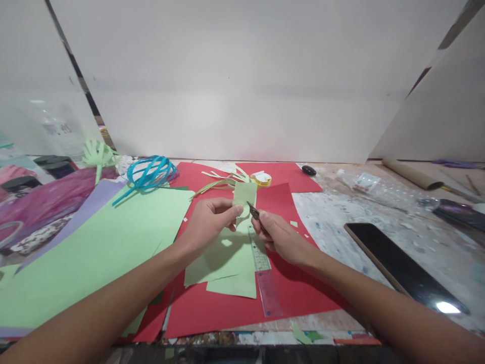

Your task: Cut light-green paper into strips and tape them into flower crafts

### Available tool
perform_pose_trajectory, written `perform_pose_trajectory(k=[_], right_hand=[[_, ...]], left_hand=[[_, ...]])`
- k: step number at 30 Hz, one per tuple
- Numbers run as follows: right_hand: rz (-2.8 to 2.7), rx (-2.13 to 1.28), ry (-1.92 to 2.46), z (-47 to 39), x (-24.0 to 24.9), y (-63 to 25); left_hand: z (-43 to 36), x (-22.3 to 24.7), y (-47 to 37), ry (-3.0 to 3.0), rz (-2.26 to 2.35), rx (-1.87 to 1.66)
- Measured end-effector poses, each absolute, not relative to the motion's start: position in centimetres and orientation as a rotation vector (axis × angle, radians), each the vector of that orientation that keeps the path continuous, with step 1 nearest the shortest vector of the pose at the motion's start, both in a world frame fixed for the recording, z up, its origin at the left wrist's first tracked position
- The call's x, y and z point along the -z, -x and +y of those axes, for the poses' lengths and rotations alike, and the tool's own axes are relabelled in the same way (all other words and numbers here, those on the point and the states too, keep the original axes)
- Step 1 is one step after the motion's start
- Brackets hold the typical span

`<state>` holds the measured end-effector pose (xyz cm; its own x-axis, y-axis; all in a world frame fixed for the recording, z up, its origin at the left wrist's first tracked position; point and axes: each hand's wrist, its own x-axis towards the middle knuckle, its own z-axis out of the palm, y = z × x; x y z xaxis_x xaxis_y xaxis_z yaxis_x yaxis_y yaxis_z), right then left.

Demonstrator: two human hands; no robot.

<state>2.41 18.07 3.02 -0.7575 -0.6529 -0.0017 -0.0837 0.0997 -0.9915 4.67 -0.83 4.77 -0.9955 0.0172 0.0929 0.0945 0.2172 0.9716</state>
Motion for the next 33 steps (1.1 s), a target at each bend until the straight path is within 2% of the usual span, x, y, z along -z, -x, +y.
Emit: perform_pose_trajectory(k=[8, 16, 33], right_hand=[[1.998, 1.656, 0.736, 18.19, -2.69, -2.31], [1.954, 1.697, 0.717, 18.11, -2.18, -2.3], [1.992, 1.692, 0.734, 18.03, -2.43, -2.37]], left_hand=[[-0.77, -4.68, -4.56, 0.096, -2.291, 2.034], [-0.81, -4.79, -4.63, 0.098, -2.378, 1.929], [-0.88, -4.57, -4.53, 0.111, -2.319, 2.035]])
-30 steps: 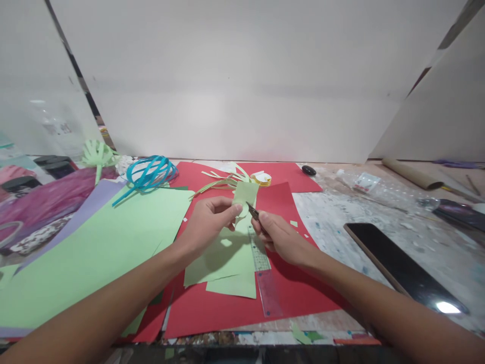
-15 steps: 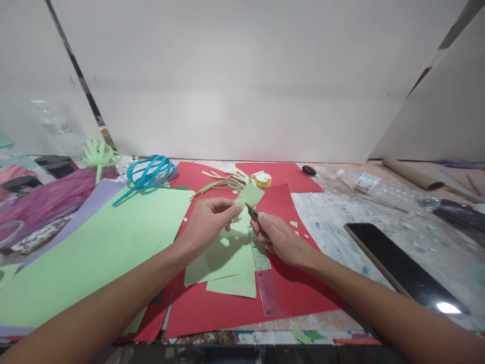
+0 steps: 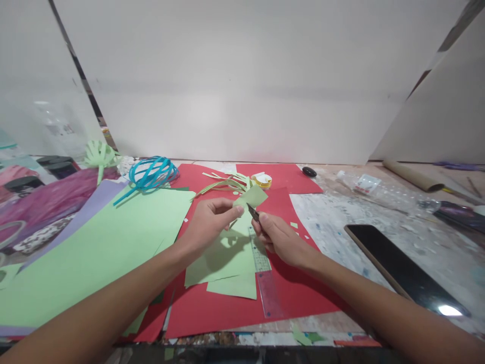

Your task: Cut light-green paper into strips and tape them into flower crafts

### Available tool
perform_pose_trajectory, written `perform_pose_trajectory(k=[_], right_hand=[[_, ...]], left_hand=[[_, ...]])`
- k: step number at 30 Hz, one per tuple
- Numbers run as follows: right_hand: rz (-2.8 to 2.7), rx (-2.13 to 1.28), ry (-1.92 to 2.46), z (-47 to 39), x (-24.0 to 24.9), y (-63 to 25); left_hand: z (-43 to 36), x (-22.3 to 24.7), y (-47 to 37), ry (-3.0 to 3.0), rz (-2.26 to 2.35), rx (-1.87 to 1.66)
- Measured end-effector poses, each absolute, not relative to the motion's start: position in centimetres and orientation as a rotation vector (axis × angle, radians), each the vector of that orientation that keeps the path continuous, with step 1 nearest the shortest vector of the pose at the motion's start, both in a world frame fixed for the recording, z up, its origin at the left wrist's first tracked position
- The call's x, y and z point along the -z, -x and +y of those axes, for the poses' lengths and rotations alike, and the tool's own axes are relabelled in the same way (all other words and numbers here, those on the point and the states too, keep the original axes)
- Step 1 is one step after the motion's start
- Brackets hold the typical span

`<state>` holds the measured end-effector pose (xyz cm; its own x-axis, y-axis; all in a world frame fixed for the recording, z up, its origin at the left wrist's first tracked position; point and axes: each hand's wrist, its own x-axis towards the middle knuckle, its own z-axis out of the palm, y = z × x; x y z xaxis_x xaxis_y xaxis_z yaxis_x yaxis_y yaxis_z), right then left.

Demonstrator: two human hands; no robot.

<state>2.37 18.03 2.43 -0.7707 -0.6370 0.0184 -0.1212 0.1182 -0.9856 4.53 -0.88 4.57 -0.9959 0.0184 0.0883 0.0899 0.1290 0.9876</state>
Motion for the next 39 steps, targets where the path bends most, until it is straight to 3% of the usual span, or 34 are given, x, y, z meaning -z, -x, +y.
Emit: perform_pose_trajectory(k=[39], right_hand=[[2.005, 1.653, 0.758, 18.04, -1.78, -2.05]], left_hand=[[-1.13, -5.04, -4.48, 0.144, -2.421, 1.91]])
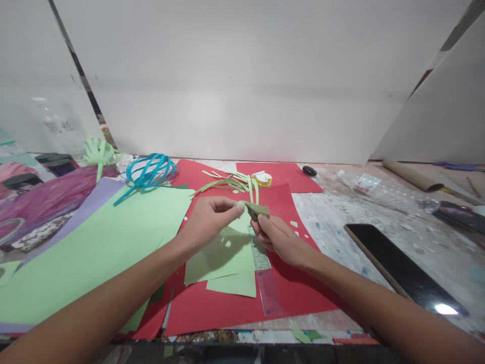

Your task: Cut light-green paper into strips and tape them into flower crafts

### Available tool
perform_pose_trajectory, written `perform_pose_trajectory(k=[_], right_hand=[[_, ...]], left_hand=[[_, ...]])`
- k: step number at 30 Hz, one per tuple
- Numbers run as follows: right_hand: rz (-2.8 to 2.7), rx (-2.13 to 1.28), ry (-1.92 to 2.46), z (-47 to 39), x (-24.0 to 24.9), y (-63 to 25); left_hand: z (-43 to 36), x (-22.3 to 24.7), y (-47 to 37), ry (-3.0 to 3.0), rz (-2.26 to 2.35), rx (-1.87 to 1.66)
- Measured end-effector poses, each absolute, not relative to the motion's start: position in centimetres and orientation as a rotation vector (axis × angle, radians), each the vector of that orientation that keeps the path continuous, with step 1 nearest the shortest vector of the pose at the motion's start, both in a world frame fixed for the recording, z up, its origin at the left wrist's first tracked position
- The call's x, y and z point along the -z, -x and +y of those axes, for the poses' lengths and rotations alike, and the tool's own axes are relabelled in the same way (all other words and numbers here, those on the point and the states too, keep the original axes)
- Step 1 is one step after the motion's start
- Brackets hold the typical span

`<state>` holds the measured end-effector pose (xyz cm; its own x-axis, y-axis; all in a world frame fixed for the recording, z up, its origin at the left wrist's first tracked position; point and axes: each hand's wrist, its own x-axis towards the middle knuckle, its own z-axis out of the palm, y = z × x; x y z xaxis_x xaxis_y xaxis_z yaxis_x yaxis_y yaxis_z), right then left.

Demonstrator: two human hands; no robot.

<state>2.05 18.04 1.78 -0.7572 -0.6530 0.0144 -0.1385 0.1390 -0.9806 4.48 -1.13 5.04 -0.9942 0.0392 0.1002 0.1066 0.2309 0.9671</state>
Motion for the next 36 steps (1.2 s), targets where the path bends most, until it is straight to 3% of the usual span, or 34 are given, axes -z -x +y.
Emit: perform_pose_trajectory(k=[36], right_hand=[[1.38, 2.02, 0.297, 17.87, -1.46, -1.01]], left_hand=[[-1.45, -5.29, -4.33, 0.161, -2.502, 1.87]])
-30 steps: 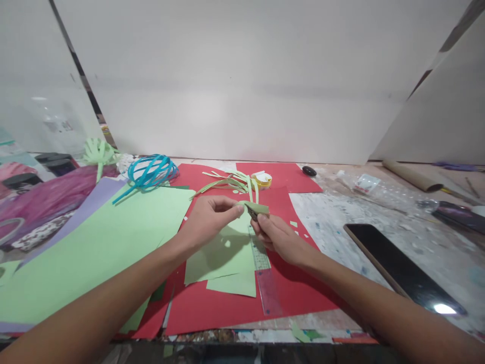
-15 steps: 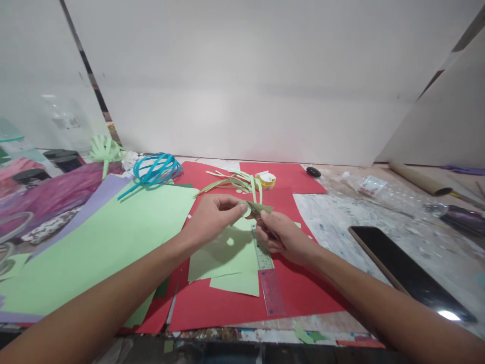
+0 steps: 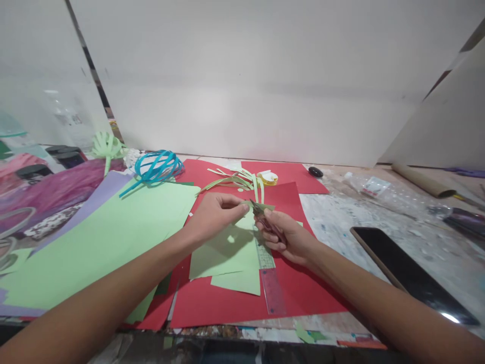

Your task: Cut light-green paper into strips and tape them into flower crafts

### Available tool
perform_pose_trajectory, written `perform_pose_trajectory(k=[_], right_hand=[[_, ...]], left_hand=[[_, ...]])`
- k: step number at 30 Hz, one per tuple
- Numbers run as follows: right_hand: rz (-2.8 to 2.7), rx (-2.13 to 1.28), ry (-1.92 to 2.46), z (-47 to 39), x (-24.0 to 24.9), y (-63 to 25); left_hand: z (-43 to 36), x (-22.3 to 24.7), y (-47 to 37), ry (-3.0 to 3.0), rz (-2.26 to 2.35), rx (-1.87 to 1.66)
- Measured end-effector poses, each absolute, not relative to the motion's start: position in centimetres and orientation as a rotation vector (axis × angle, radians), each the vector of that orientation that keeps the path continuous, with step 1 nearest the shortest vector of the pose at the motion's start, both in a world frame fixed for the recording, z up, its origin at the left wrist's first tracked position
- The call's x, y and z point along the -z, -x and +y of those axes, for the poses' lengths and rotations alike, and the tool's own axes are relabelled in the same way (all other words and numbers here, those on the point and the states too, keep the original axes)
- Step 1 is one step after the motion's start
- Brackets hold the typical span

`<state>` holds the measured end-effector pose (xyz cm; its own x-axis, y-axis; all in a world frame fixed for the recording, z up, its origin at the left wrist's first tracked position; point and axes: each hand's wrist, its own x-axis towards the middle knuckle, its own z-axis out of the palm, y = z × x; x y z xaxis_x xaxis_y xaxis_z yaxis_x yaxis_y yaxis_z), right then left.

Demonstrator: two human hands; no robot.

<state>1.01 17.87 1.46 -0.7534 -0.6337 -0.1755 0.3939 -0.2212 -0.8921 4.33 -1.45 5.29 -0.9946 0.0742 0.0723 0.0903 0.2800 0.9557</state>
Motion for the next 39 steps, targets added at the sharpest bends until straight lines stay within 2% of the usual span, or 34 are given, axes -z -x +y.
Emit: perform_pose_trajectory(k=[39], right_hand=[[1.514, 1.9, 0.498, 18.43, -1.4, -0.32]], left_hand=[[-1.42, -5.55, -4.38, 0.115, -2.471, 1.899]])
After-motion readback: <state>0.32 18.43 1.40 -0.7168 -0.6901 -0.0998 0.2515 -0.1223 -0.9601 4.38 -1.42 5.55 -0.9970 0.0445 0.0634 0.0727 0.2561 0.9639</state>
